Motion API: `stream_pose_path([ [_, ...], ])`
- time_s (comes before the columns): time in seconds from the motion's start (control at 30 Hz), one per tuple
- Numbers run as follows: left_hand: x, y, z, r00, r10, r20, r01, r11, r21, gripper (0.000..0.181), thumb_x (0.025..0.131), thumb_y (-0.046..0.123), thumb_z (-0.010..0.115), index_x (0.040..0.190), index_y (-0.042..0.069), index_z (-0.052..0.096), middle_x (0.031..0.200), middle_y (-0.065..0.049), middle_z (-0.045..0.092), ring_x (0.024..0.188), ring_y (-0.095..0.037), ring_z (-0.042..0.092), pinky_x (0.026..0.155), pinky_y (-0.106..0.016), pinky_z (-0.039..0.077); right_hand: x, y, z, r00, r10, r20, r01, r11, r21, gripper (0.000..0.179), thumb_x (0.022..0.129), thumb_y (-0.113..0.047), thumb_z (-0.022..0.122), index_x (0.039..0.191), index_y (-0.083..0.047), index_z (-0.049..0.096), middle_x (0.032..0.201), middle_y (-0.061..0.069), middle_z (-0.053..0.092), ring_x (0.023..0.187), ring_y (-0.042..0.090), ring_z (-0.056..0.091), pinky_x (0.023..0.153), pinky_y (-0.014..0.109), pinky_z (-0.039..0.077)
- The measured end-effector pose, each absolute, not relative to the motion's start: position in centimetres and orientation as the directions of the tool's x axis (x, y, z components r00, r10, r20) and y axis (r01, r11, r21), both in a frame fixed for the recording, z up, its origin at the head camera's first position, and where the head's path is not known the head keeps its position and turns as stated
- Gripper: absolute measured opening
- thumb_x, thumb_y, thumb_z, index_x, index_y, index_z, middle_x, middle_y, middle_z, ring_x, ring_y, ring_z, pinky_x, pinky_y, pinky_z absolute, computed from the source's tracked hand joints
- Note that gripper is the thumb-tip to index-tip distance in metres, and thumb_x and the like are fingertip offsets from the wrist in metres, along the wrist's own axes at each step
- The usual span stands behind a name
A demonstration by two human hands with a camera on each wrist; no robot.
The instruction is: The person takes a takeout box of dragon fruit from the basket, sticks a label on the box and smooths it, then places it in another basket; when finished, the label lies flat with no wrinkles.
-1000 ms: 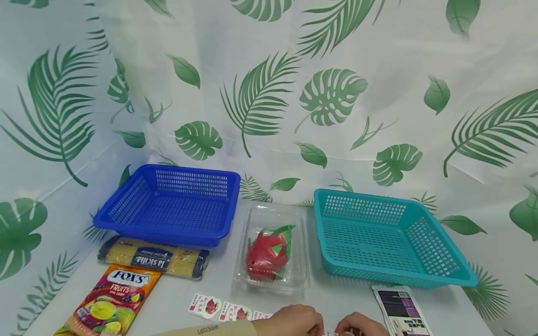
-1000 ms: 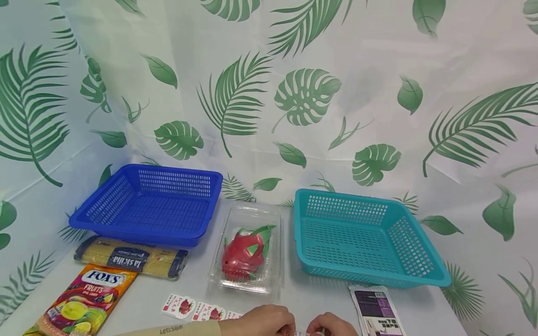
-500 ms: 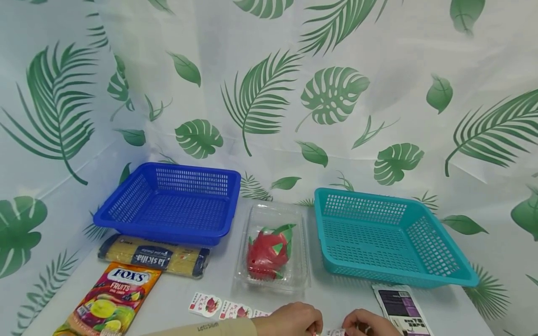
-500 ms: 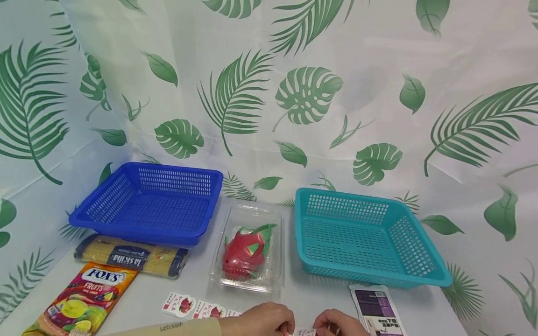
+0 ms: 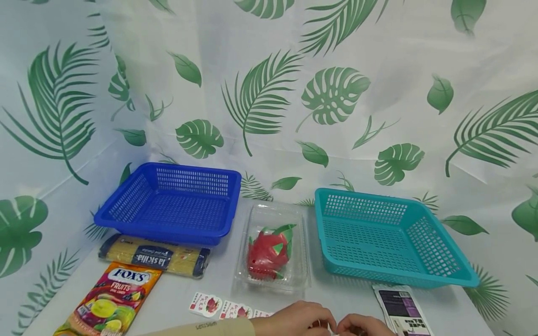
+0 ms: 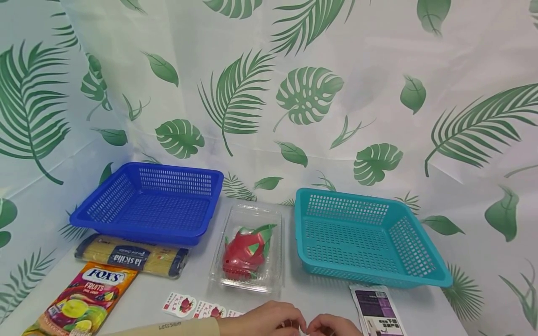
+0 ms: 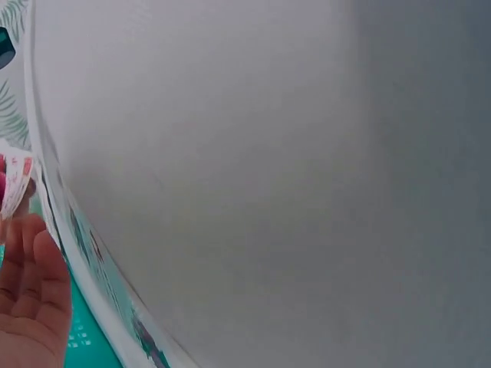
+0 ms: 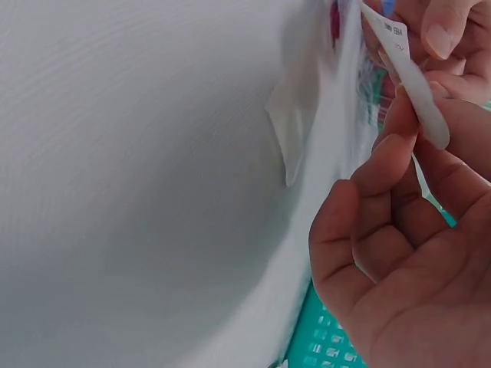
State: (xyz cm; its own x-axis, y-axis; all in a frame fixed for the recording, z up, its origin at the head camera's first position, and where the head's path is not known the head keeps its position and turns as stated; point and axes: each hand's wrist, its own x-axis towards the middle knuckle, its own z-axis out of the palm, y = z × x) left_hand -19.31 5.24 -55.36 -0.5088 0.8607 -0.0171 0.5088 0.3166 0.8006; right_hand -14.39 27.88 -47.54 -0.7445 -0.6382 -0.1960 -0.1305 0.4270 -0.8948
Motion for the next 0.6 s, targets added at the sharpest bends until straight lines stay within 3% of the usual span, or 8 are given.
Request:
stream_pose_path([
  [0.23, -16.9, 4.1, -49.1, -0.519, 0.855, 0.020, 0.454, 0.256, 0.854, 0.015, 0.098, 0.012, 0.059, 0.109, 0.009, 0.069, 0.088, 0.011, 0.064, 0.077, 0.009, 0.051, 0.073, -0.009, 0.047, -14.8, 27.9, -47.4, -0.681, -0.708, -0.186, -0.082, 0.327, -0.941, 0.025, 0.102, -0.011, 0.051, 0.103, 0.012, 0.060, 0.089, -0.009, 0.064, 0.075, 0.000, 0.058, 0.064, 0.019, 0.048],
  [0.43, -15.7, 3.7, -47.3, -0.633, 0.774, 0.029, 0.311, 0.220, 0.925, 0.010, 0.095, 0.006, 0.063, 0.101, 0.003, 0.070, 0.082, 0.010, 0.064, 0.072, 0.009, 0.051, 0.068, -0.010, 0.047, -14.8, 28.0, -47.3, -0.759, -0.585, -0.287, 0.062, 0.373, -0.926, 0.040, 0.102, -0.019, 0.051, 0.118, 0.018, 0.051, 0.092, 0.004, 0.059, 0.076, 0.011, 0.058, 0.065, 0.024, 0.049],
  [0.6, -15.4, 3.8, -47.4, -0.715, 0.699, 0.020, 0.212, 0.190, 0.958, 0.007, 0.092, 0.004, 0.065, 0.097, 0.003, 0.070, 0.077, 0.011, 0.062, 0.068, 0.007, 0.051, 0.065, -0.013, 0.048, -14.6, 28.1, -47.1, -0.808, -0.528, -0.263, 0.043, 0.391, -0.919, 0.034, 0.102, -0.019, 0.052, 0.110, 0.013, 0.056, 0.084, 0.002, 0.060, 0.069, 0.009, 0.058, 0.059, 0.025, 0.049],
])
